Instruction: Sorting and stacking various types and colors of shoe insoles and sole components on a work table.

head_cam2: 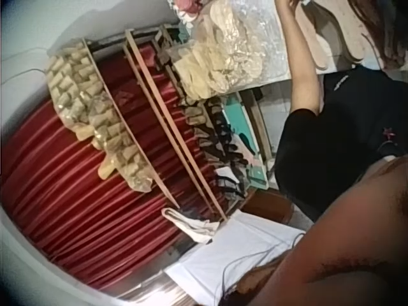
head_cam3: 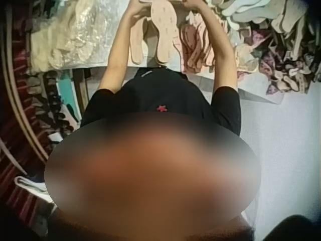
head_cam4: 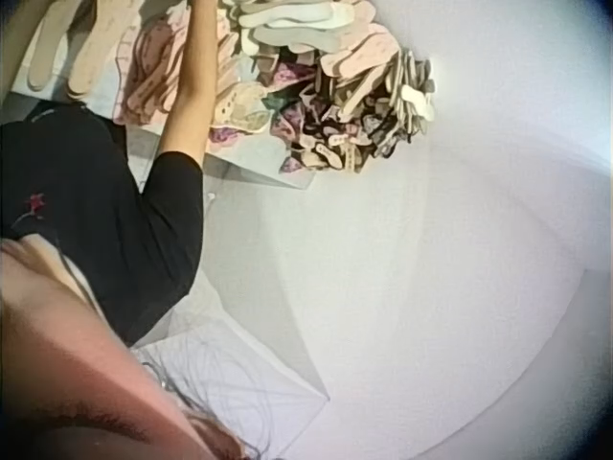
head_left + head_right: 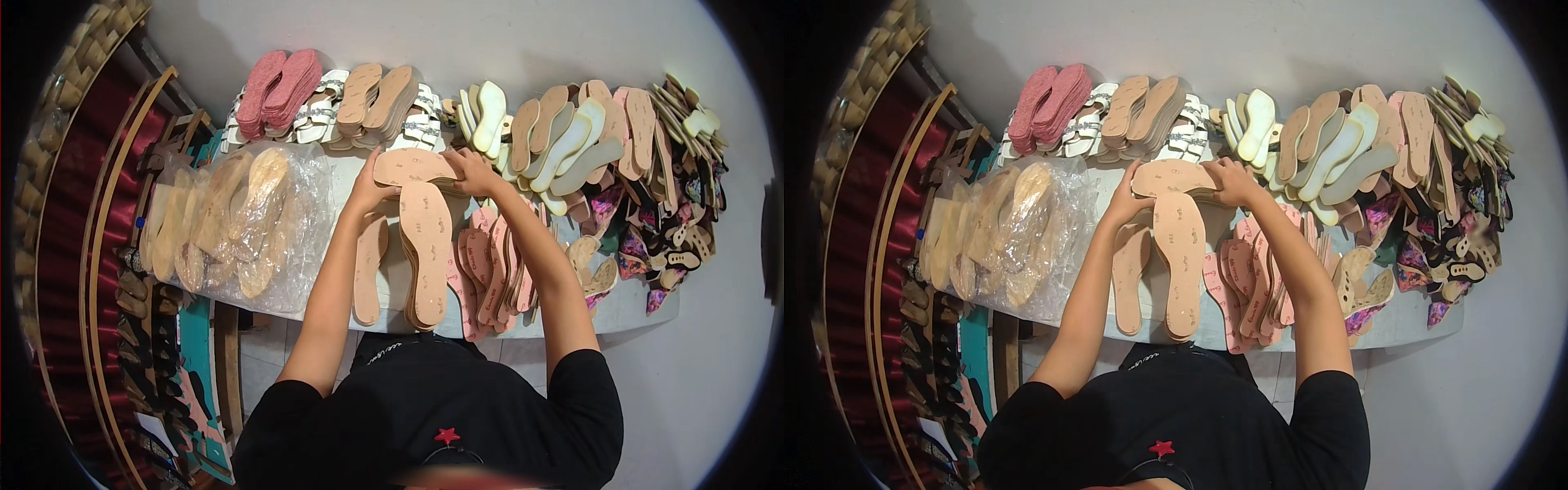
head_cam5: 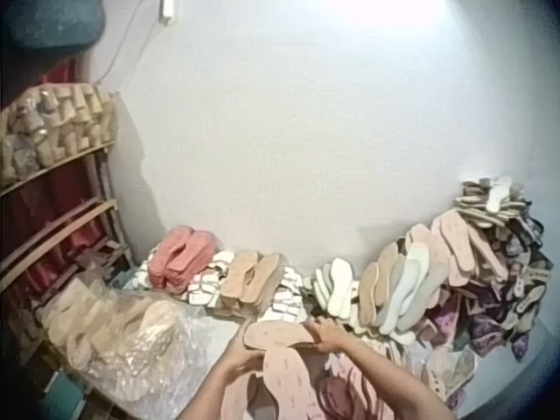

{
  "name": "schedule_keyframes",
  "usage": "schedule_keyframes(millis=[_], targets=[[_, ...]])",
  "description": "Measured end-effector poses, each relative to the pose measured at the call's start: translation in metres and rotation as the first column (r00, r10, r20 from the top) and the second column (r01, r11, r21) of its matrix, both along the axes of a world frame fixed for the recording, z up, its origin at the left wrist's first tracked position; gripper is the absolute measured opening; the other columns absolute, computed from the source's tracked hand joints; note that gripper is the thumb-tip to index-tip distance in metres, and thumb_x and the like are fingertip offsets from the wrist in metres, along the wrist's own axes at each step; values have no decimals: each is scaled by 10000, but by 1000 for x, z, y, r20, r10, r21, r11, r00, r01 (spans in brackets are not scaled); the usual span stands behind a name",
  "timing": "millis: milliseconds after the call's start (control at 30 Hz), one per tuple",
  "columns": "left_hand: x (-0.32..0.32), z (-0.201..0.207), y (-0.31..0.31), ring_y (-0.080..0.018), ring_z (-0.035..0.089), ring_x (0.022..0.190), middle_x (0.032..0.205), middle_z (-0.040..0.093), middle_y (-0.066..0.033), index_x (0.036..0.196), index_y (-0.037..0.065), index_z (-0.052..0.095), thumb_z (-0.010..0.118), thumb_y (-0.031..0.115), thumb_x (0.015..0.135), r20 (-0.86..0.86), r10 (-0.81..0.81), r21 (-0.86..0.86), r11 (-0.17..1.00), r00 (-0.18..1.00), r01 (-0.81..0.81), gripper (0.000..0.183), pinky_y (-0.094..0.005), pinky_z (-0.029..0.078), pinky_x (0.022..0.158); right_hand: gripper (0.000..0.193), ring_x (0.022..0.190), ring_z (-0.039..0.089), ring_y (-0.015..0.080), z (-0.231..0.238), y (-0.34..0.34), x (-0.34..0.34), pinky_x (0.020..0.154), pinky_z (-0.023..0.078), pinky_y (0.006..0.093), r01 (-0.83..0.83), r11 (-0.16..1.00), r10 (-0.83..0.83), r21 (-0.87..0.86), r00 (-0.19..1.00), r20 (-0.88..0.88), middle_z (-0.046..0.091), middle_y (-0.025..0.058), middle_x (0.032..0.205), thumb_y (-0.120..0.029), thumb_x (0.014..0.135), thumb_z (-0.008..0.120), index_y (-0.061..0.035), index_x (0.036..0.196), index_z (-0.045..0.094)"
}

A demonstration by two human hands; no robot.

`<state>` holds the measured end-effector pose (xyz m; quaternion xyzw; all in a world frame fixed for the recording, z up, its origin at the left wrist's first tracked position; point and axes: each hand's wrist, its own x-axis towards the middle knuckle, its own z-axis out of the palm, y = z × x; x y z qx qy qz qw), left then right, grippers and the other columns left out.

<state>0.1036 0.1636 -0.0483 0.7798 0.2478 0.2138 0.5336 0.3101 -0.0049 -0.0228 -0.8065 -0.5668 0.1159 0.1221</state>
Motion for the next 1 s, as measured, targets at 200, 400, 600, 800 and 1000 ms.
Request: schedule_keyframes(millis=[200,400,600,800,1000], targets=[[6,-7,6,-276,446,1164,1267,453,-154,1320,97,363,771,14,527,-4,-48,54,997,999,48,895,-333,373,970,716,1140,398,318,1,2,-4,945,278,553,21,999,-20,-37,999,33,428,110,1214,-258,672,686,-262,1309,358],[10,-12,9,-282,435,1172,1278,443,-150,1328,127,363,762,-2,538,8,-35,71,997,999,34,894,-341,366,979,760,1171,370,319,2,3,-5,948,243,607,39,995,-31,-95,996,84,394,126,1263,-326,717,660,-283,1362,260],[7,-8,7,-267,388,1214,1316,395,-154,1347,80,318,744,20,574,-20,-69,109,992,997,71,884,-338,327,1001,822,1103,402,410,2,8,27,954,321,469,256,919,-208,301,961,-181,391,262,1213,-465,702,629,-34,1323,305],[-9,11,-2,-320,265,1289,1382,271,-205,1351,90,294,769,57,540,-71,24,206,978,997,-9,941,-367,273,1043,1000,1136,371,462,7,38,68,920,376,469,679,734,-670,15,727,-149,279,338,1276,-492,622,710,2,1337,215],[-47,53,-34,-321,361,1225,1353,331,-142,1306,102,353,690,134,699,-100,230,-22,972,968,-233,695,-430,370,945,1157,1204,286,503,-2,71,74,907,356,570,790,550,-819,-272,573,8,131,334,1366,-379,578,792,-119,1402,23]])
